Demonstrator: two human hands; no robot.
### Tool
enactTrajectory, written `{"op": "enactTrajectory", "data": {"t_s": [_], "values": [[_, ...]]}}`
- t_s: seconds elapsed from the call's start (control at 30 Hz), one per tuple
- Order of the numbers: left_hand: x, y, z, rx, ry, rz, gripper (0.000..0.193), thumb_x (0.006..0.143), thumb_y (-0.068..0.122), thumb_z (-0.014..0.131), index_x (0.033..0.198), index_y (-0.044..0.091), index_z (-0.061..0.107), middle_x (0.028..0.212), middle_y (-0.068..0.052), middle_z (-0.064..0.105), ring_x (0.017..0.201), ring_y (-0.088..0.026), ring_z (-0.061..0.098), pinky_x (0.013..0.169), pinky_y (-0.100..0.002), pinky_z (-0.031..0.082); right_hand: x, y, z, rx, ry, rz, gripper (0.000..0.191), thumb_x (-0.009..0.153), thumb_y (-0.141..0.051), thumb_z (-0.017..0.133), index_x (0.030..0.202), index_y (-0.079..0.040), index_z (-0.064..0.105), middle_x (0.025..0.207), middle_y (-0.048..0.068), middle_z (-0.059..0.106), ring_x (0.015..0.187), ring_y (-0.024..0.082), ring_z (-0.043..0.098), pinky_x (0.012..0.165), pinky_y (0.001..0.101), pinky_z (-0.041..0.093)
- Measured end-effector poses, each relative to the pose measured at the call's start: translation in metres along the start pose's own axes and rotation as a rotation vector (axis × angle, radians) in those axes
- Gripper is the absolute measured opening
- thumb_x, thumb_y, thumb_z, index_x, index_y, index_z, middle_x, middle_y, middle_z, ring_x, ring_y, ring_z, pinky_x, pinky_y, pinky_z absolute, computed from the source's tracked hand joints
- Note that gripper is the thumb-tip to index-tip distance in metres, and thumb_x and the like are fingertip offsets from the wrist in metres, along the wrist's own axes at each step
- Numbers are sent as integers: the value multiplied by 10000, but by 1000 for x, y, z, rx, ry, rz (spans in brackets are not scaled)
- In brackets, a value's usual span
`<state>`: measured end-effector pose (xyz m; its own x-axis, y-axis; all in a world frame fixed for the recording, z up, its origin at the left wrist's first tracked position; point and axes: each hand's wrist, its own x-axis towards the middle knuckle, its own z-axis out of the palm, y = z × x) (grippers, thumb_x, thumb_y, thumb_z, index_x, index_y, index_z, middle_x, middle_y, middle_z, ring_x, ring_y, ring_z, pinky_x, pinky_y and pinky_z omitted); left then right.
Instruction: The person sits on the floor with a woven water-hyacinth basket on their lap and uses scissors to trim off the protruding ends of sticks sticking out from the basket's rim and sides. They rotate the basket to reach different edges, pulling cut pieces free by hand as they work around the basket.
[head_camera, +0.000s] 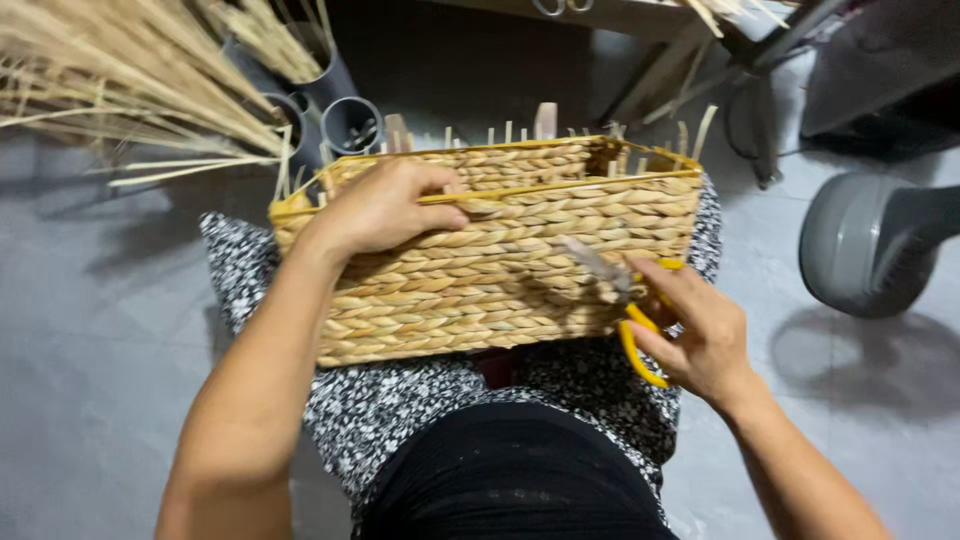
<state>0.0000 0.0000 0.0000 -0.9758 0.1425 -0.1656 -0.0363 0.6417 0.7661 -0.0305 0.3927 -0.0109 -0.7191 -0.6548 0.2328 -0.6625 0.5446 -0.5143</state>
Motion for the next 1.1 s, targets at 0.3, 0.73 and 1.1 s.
{"op": "enactTrajectory", "data": {"t_s": [0.3,0.73,1.1], "values": [[56,62,32,536,299,252,559,936,651,719,1245,186,752,1125,-117,763,998,-340,697,887,-670,437,-93,103,55,665,340,356,558,960,56,600,1501,29,469,1345,71,630,1179,120,630,1035,273,509],[127,164,124,106,378,93,385,895,513,686,835,145,783,775,-136,756,774,-348,703,718,-489,544,-132,104,55,814,414,411,549,924,74,592,1463,6,515,1314,70,636,1076,103,655,922,264,569],[3,190,35,-351,665,532,410,1053,292,735,717,86,626,635,30,572,549,-57,455,511,-249,344,-114,89,-11,1186,577,457,580,1010,-317,620,1487,-68,406,1093,34,674,711,57,550,609,195,455]]}}
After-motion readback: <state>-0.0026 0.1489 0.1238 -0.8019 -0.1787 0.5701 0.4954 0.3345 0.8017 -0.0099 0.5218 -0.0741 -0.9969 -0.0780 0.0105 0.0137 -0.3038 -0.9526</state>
